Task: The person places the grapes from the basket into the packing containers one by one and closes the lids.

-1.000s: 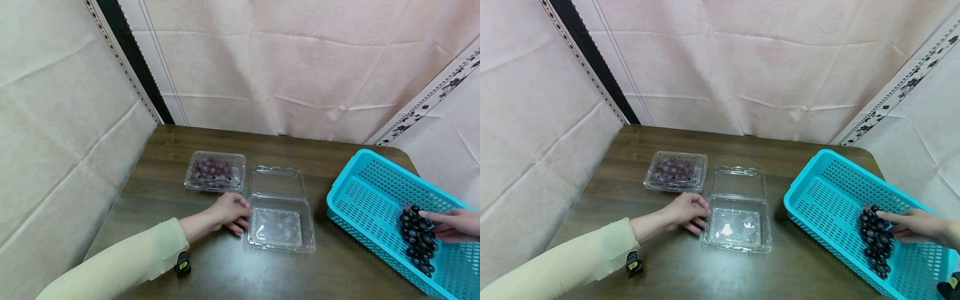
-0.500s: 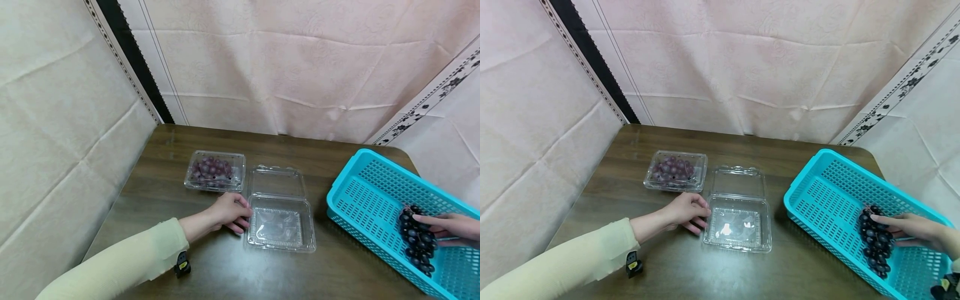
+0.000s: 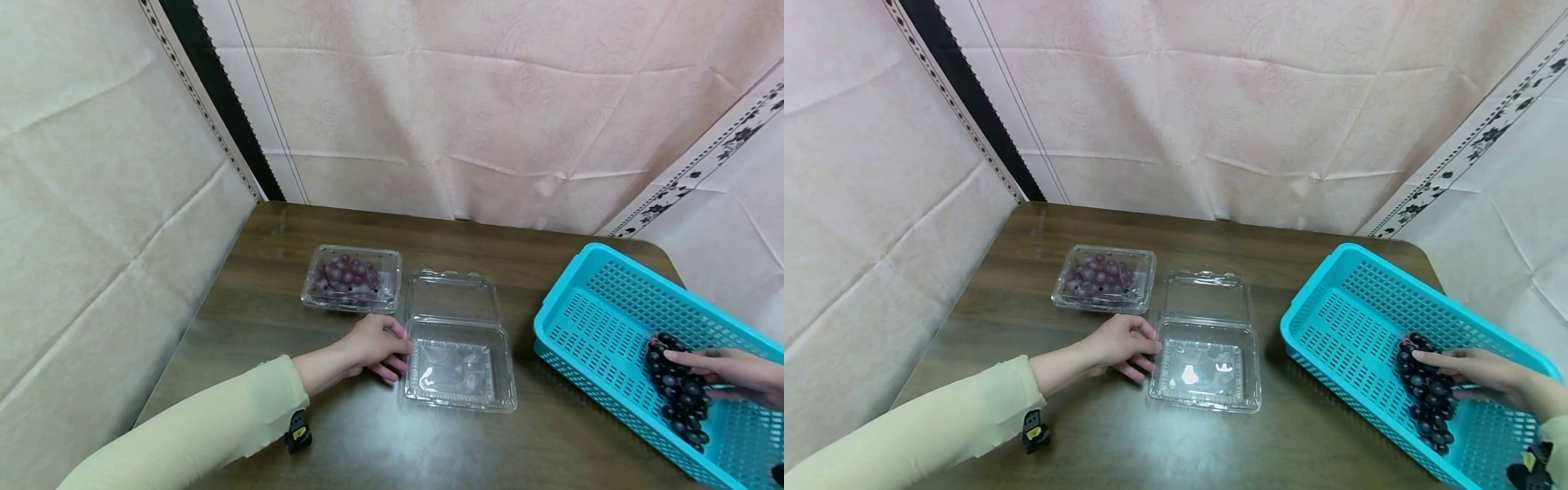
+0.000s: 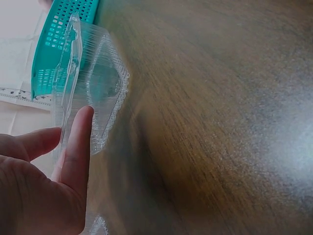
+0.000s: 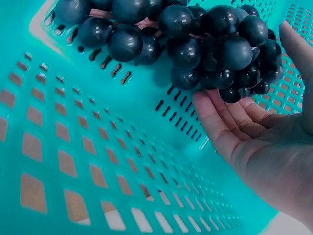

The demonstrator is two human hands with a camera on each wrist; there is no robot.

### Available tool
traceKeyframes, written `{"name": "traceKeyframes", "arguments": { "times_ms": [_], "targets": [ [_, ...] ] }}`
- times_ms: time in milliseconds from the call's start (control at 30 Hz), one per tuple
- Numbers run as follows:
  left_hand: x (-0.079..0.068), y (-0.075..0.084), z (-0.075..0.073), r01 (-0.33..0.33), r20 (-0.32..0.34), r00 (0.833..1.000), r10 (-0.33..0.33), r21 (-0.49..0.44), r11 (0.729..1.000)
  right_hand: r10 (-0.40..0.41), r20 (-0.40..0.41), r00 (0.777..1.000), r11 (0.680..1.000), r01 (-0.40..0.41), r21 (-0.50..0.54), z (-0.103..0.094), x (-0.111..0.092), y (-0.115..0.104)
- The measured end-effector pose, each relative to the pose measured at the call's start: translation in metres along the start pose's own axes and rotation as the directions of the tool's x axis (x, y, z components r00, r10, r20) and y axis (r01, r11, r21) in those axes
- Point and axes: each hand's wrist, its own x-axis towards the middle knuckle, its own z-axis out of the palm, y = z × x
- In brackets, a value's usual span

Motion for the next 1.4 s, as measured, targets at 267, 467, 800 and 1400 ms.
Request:
{"name": "traceKeyframes", "arguments": {
  "times_ms": [267, 467, 800, 1400],
  "targets": [
    [-0.001, 0.001, 0.0, 0.004, -0.008, 1.0, -0.004, 0.005, 1.0, -0.072, 0.038, 0.997, 0.996, 0.074, -0.046, 0.006, 0.005, -0.014],
    [-0.001, 0.001, 0.0, 0.009, -0.01, 1.0, -0.009, 0.008, 1.0, -0.095, 0.067, 0.993, 0.992, 0.1, -0.082, 0.009, 0.005, -0.024],
    [0.0, 0.0, -0.001, 0.013, -0.005, 1.0, -0.013, 0.006, 1.0, -0.116, 0.114, 0.987, 0.99, 0.125, -0.067, 0.009, 0.009, -0.032],
    [0.001, -0.001, -0.001, 0.012, -0.003, 1.0, -0.012, -0.006, 1.0, -0.197, 0.219, 0.956, 0.977, 0.173, 0.125, 0.013, 0.014, -0.045]
  ]
}}
